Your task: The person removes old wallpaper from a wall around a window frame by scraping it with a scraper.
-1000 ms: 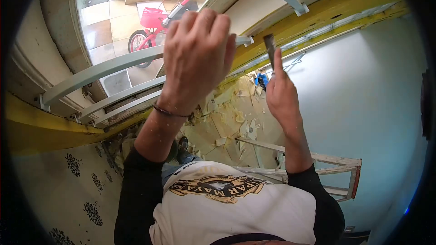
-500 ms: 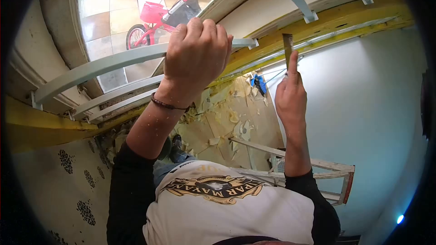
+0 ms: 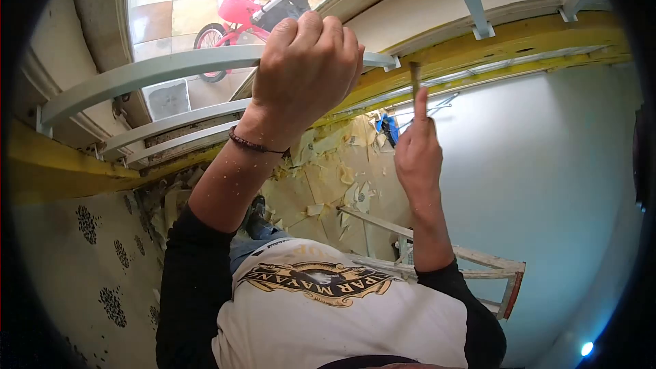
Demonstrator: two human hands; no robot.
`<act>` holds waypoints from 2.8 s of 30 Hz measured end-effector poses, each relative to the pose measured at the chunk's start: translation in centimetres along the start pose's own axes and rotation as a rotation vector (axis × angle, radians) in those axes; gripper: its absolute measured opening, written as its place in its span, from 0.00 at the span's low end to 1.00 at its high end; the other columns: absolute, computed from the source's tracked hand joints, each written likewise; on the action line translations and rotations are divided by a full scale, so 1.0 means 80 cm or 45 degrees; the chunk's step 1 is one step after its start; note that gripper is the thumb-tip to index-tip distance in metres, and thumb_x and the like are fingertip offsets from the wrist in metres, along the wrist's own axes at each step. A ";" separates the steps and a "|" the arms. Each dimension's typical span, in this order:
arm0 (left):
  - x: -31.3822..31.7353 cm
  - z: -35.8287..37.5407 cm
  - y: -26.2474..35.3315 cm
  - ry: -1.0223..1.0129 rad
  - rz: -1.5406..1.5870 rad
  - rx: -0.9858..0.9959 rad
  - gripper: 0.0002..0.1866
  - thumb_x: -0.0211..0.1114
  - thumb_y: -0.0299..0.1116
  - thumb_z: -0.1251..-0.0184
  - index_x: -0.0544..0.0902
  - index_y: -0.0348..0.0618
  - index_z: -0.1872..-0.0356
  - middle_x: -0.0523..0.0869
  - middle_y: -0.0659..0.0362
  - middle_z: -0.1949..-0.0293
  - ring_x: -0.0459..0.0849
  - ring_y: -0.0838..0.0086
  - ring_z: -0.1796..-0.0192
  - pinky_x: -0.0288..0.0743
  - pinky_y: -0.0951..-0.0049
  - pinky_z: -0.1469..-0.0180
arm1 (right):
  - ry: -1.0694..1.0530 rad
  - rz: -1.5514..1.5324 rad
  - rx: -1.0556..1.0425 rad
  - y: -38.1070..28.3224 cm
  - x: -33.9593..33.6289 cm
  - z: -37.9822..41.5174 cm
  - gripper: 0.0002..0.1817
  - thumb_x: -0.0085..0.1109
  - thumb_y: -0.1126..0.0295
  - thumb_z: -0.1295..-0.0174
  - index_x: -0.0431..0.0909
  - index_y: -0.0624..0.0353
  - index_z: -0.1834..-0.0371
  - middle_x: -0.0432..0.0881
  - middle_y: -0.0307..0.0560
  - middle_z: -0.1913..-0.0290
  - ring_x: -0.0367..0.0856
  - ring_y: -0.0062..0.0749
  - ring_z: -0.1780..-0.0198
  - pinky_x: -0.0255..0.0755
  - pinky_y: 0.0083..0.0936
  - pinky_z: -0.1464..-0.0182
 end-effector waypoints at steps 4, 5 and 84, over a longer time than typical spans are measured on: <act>-0.024 0.009 0.011 0.270 0.158 0.140 0.10 0.67 0.38 0.40 0.77 0.49 0.76 0.79 0.65 0.73 0.78 0.72 0.67 0.70 0.71 0.64 | -0.329 -0.383 0.113 0.005 0.030 0.022 0.39 0.45 0.79 0.37 0.45 0.51 0.21 0.76 0.56 0.63 0.76 0.42 0.74 0.73 0.32 0.70; -0.032 0.017 0.012 0.294 0.394 0.122 0.08 0.69 0.35 0.43 0.78 0.48 0.75 0.80 0.64 0.72 0.78 0.72 0.67 0.70 0.71 0.64 | -0.450 -0.541 0.154 0.002 0.037 0.030 0.39 0.44 0.79 0.36 0.43 0.52 0.20 0.77 0.56 0.63 0.75 0.38 0.76 0.71 0.23 0.74; 0.177 0.432 0.002 -1.351 0.492 -0.552 0.14 0.70 0.39 0.45 0.82 0.41 0.62 0.81 0.49 0.57 0.80 0.55 0.51 0.77 0.57 0.51 | -0.063 0.129 0.063 -0.001 0.010 0.007 0.46 0.50 0.76 0.38 0.34 0.45 0.20 0.76 0.61 0.57 0.81 0.55 0.67 0.77 0.45 0.67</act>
Point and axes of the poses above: each hand's wrist, its own z-axis away from the middle knuckle, its own x-axis out of the palm, y = z × x, the point moved 10 cm from there along -z, towards the middle knuckle
